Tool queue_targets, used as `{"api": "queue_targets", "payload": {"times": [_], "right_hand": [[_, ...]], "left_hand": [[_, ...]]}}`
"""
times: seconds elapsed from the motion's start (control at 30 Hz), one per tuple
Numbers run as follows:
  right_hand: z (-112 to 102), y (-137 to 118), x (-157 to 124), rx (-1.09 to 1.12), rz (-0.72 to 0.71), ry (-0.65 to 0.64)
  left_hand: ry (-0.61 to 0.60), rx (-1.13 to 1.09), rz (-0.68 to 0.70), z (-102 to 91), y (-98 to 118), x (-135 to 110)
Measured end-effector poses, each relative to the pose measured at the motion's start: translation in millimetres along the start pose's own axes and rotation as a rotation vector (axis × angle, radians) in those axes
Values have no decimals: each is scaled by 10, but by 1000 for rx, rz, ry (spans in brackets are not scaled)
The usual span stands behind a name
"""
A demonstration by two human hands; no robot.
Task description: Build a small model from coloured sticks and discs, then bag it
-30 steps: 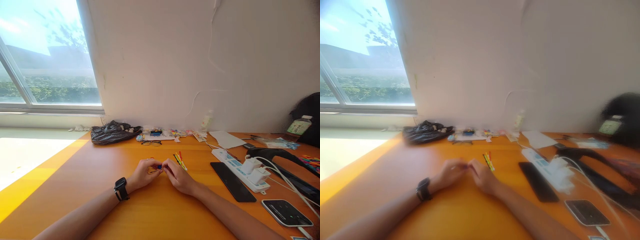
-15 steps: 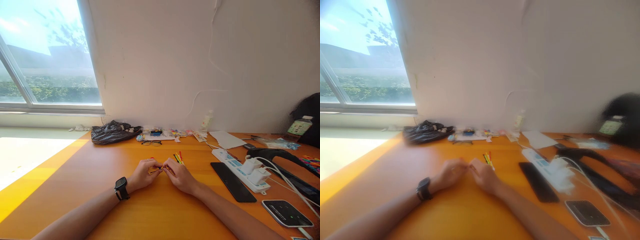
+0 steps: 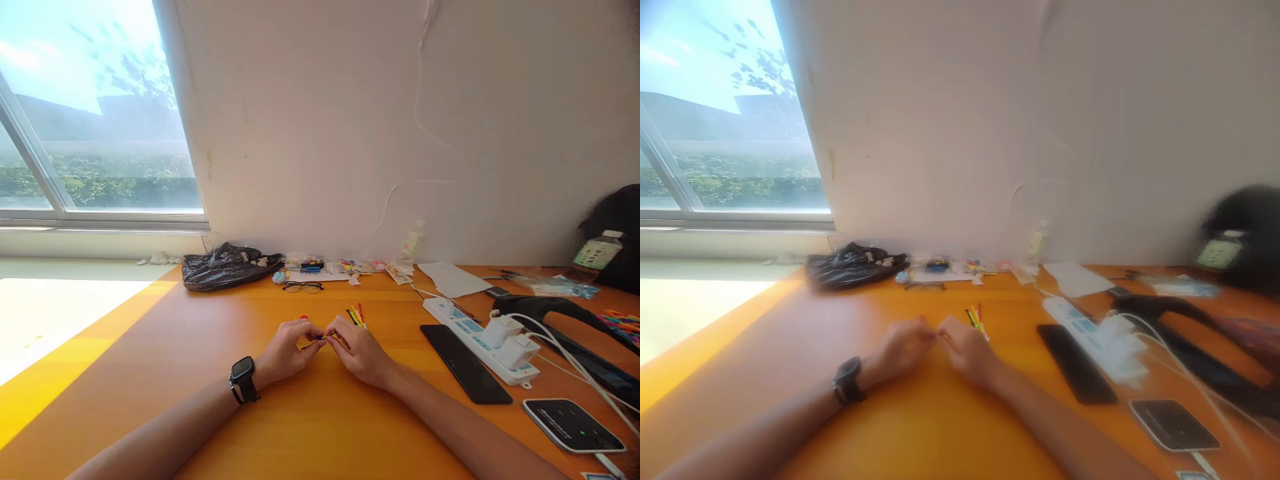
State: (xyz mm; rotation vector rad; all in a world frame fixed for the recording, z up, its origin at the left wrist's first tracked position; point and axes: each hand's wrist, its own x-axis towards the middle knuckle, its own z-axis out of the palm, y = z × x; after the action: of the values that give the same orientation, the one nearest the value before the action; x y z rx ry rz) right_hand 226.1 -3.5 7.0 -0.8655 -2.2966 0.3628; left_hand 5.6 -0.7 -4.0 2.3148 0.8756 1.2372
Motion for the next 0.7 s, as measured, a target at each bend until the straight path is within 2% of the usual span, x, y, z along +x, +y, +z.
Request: {"api": "queue_targets", "payload": {"times": [0.13, 0.33, 0.53, 0.7], "right_hand": [[-38, -3, 6, 17, -15, 21], [-64, 32, 16, 69, 37, 45], [-90, 63, 42, 75, 8, 230], [-126, 83, 17, 169, 51, 214]], "left_hand": [[-51, -163, -29, -59, 69, 23], [-124, -422, -225, -102, 123, 67], [-51, -502, -315, -99, 31, 85], [-24, -487, -369, -150, 37, 104]]}}
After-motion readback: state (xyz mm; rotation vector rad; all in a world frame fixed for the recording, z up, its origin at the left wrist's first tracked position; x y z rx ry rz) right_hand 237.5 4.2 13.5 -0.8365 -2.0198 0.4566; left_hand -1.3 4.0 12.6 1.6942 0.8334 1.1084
